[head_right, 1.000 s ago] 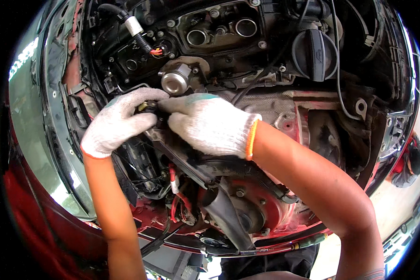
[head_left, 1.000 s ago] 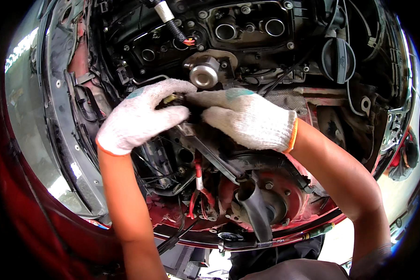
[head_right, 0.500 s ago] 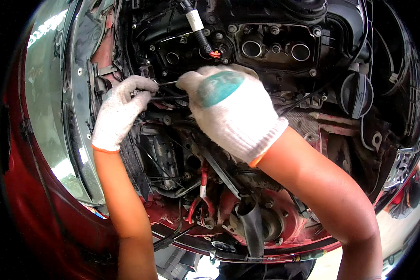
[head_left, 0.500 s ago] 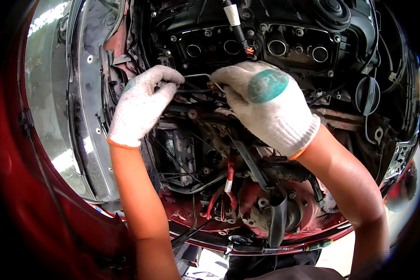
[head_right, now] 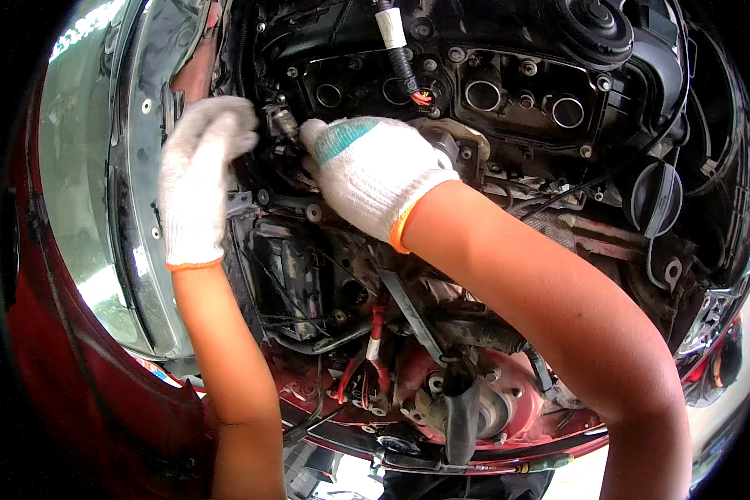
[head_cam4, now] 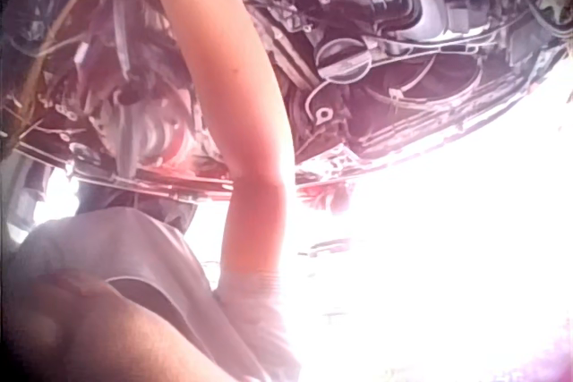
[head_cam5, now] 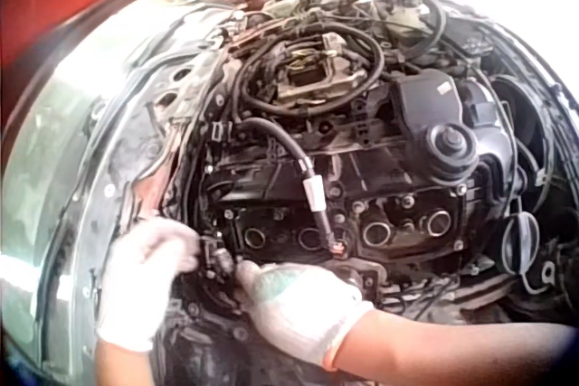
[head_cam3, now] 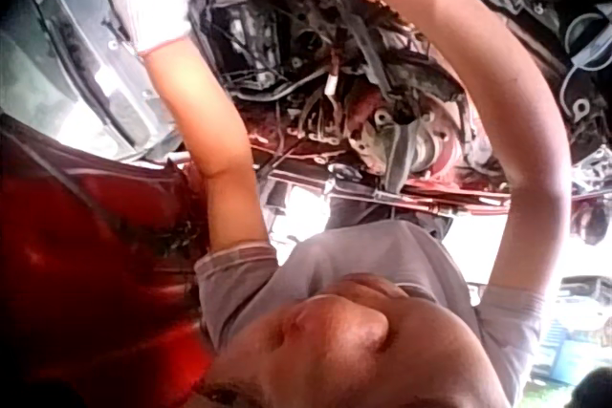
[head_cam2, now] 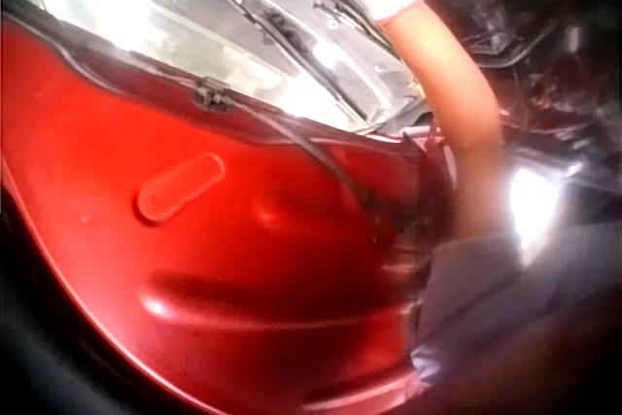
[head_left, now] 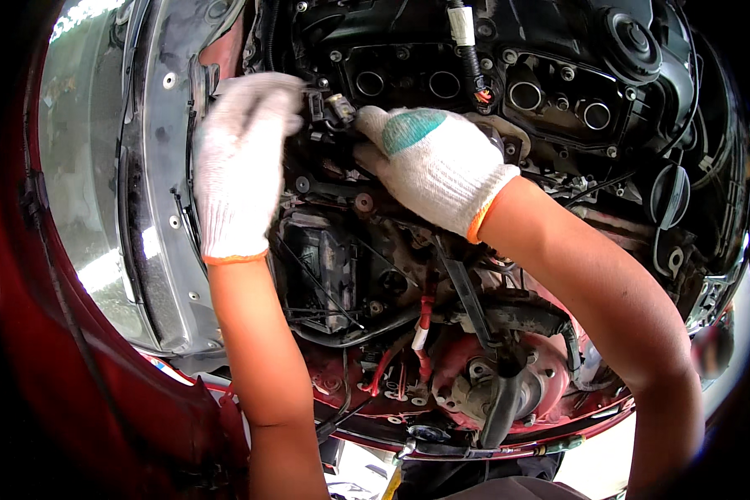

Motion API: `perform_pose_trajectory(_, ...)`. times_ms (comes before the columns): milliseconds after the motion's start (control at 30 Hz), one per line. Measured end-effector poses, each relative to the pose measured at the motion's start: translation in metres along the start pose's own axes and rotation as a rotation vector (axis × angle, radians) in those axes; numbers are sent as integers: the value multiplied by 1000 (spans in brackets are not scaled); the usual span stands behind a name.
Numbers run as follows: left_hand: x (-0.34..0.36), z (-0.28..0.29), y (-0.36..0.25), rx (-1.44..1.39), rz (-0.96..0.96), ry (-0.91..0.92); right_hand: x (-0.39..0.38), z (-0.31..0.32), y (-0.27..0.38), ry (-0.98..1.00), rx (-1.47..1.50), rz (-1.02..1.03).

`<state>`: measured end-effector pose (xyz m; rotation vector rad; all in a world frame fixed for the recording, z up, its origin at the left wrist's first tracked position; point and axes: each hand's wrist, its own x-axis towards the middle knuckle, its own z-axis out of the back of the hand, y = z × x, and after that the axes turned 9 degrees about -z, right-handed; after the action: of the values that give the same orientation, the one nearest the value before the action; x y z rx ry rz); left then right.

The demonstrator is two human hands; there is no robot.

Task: The person works on a car engine with the hood open, using a wrench to tighten bolts and adjusting various hoses and wires. The person wears gloves and manipulates components within the engine bay, occasionally reaching for tools or parts.

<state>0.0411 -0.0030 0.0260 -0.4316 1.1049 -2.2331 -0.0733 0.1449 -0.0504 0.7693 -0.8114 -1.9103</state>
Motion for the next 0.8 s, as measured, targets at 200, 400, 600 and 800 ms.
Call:
perform_pose_trajectory(200,-5,7,-11,100,219,6,1,-9,-15,-12,-299,109)
perform_pose_trajectory(400,-7,-3,25,206,271,43,19,13,-3,274,-169,12)
perform_pose_trajectory(600,23,-10,26,612,303,212,25,5,-13,99,24,-64)
perform_pose_trajectory(800,51,21,70,544,322,611,21,2,-7,210,-206,83)
